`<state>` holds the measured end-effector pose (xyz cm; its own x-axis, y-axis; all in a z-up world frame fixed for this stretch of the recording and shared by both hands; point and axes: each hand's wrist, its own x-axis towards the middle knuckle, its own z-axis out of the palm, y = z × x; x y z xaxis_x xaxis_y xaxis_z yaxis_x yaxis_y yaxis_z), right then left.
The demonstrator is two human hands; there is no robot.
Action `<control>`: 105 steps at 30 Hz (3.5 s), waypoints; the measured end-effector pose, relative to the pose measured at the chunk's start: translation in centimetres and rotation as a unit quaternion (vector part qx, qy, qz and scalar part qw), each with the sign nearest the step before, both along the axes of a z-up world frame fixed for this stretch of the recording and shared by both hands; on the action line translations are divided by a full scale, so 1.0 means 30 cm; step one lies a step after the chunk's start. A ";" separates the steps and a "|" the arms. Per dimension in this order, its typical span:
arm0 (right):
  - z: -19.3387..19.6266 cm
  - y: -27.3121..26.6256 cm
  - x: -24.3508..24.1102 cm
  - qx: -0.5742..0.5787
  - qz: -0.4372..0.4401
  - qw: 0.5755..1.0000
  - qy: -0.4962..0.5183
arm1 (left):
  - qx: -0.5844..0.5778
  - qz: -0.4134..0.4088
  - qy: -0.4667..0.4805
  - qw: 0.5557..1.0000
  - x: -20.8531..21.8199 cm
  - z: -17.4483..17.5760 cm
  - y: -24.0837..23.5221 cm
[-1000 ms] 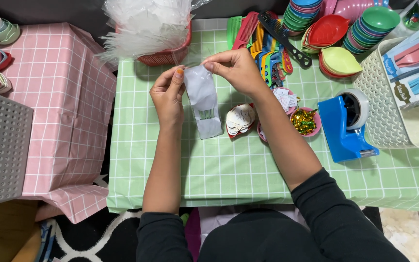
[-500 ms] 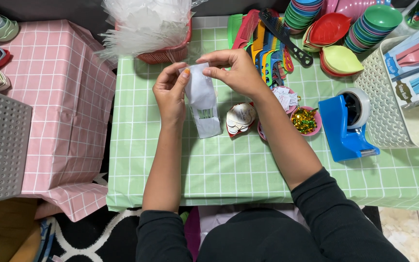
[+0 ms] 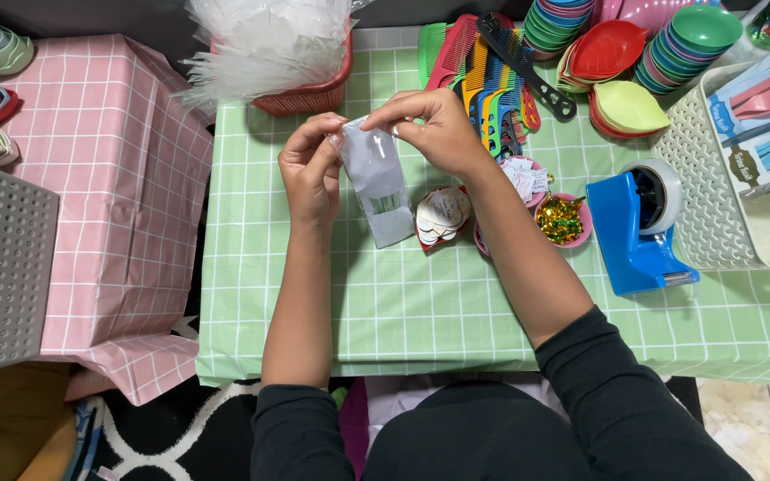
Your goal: The person places a green plastic spoon and fork into a clear plastic sleeve with a printed header card, then seals the sleeve. They repeat the process with another set of cutlery, handling the packaging and items by hand.
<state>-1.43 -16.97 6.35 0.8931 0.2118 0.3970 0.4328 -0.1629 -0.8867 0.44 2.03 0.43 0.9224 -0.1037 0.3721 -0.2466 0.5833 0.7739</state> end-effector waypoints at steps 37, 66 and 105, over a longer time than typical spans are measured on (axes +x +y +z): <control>-0.126 -0.029 0.069 -0.026 -0.052 0.998 -0.016 | 0.336 0.366 -0.301 0.814 -0.051 -0.022 -0.131; -0.128 -0.425 0.150 -0.431 -0.385 0.783 0.231 | 0.570 0.222 -0.332 0.718 -0.051 -0.182 -0.166; 0.213 -0.633 -0.979 -0.397 -0.415 0.792 0.207 | 0.586 0.194 -0.317 0.720 -0.030 -0.232 -0.162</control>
<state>-30.80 -35.97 12.75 0.8742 -0.4804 0.0703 -0.4164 -0.8163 -0.4004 -0.47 -2.83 -6.53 0.6501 -0.4700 0.5971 -0.7355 -0.5866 0.3391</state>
